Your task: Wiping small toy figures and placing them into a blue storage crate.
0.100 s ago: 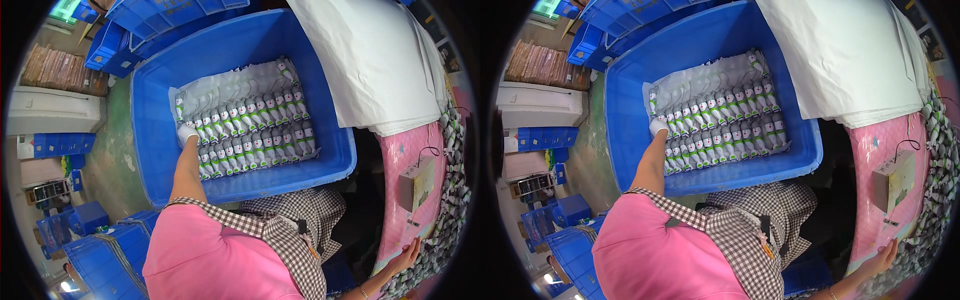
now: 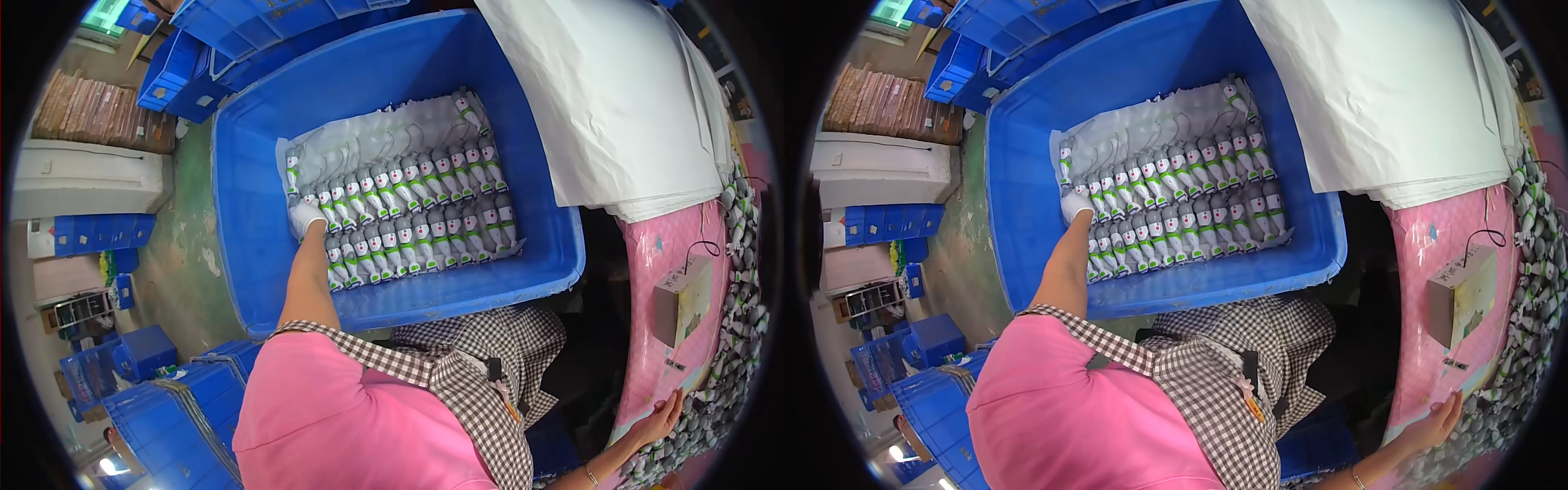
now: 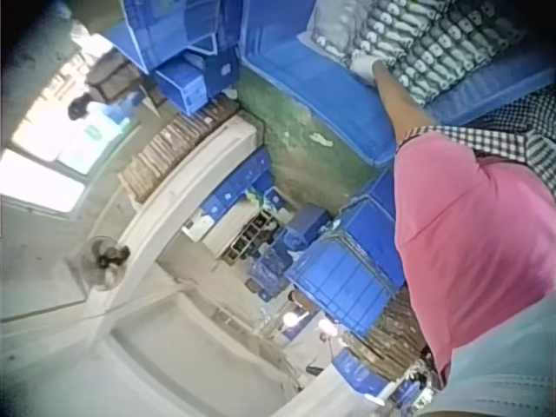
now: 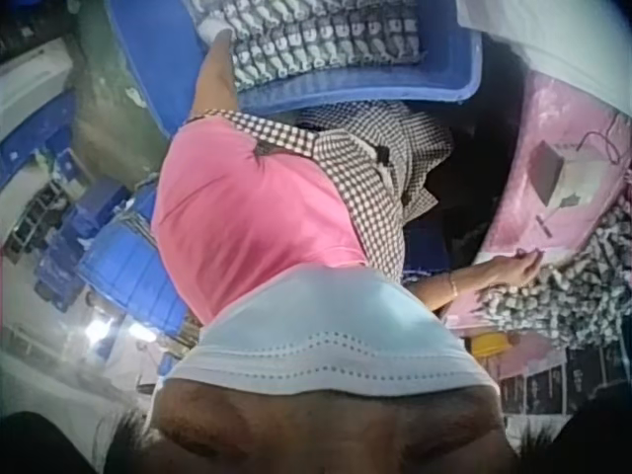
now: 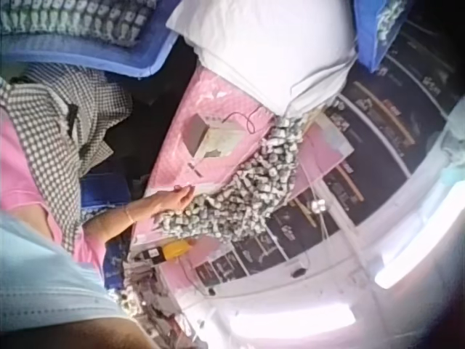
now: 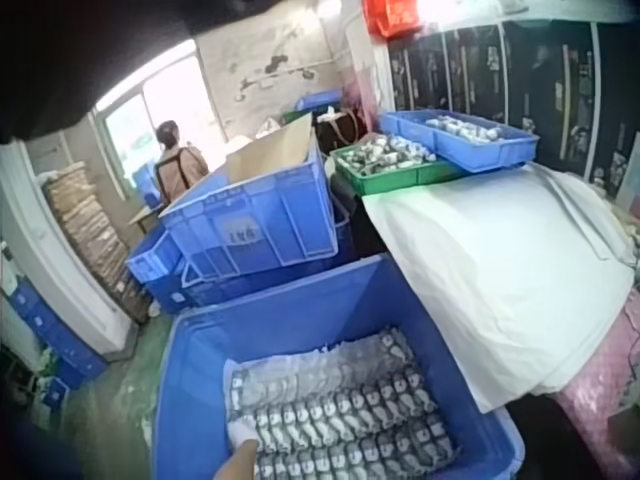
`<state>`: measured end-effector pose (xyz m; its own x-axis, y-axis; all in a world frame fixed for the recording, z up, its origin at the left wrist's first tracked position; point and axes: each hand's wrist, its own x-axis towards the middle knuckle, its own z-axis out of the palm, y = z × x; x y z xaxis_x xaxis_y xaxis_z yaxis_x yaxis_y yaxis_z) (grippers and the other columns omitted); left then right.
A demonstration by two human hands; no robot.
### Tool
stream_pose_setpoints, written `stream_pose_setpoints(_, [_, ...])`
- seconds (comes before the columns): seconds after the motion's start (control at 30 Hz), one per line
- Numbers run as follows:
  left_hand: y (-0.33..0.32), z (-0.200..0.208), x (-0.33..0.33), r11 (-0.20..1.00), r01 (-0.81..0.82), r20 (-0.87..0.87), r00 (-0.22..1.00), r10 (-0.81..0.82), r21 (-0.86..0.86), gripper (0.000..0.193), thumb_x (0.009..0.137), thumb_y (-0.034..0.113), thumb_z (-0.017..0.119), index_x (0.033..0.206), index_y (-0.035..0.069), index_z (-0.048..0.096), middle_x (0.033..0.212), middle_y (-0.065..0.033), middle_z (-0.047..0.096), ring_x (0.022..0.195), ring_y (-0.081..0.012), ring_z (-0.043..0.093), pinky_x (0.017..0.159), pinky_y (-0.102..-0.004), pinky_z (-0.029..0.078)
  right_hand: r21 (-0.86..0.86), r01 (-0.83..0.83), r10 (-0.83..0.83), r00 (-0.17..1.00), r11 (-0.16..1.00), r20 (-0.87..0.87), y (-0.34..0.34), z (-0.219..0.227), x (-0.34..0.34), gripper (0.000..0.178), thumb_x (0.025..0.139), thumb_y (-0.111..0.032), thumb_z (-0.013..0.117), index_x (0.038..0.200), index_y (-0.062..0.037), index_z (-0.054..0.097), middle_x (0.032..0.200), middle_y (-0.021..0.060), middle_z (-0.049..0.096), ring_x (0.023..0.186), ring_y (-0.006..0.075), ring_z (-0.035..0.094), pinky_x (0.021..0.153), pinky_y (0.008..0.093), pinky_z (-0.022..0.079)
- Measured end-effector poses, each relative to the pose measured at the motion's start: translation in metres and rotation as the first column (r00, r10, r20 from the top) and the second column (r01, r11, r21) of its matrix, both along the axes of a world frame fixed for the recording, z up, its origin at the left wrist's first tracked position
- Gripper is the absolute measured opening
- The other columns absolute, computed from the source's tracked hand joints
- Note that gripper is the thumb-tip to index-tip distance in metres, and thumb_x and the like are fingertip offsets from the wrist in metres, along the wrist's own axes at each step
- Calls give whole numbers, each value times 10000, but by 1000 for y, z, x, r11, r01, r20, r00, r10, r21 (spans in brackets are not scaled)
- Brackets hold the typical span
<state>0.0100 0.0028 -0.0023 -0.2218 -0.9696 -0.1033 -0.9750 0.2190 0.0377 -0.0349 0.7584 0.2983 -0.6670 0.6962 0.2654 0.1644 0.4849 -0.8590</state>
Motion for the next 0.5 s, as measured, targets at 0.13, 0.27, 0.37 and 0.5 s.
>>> stream_pose_setpoints(0.13, [2, 1, 5, 999, -21, 60, 998, 23, -38, 370, 813, 403, 589, 1003, 92, 655, 958, -155, 649, 877, -325, 629, 737, -422, 502, -215, 91, -115, 988, 972, -102, -1, -18, -5, 234, 850, -50, 586, 1075, 12, 607, 913, 1, 593, 566, 61, 373, 524, 200, 405])
stream_pose_setpoints(0.27, [21, 9, -18, 993, -46, -11, 999, 45, -108, 381, 868, 393, 506, 962, 52, 648, 970, -181, 641, 883, -336, 626, 744, -434, 496, -230, 140, -200, 943, 963, -266, 25, -35, 7, 208, 848, -29, 575, 1046, 25, 611, 937, 34, 607, 561, 71, 383, 522, 193, 397])
stream_pose_setpoints(0.37, [68, 18, -59, 980, 91, -16, 995, -95, -177, 286, 859, 287, 508, 910, 43, 647, 948, -177, 627, 894, -321, 610, 746, -419, 491, -320, 72, -192, 911, 945, -364, 55, -36, 41, 247, 839, 12, 547, 1083, 34, 578, 1005, 93, 618, 530, 72, 394, 477, 199, 378])
stream_pose_setpoints(0.5, [93, 46, -53, 716, 652, -143, 706, -693, -250, 409, 853, 221, 518, 1185, -17, 524, 1252, -261, 458, 1144, -389, 449, 991, -424, 341, -228, 71, -114, 977, 971, -179, 15, -55, 12, 198, 856, -37, 551, 1040, 13, 602, 733, -10, 556, 498, 35, 403, 429, 182, 320])
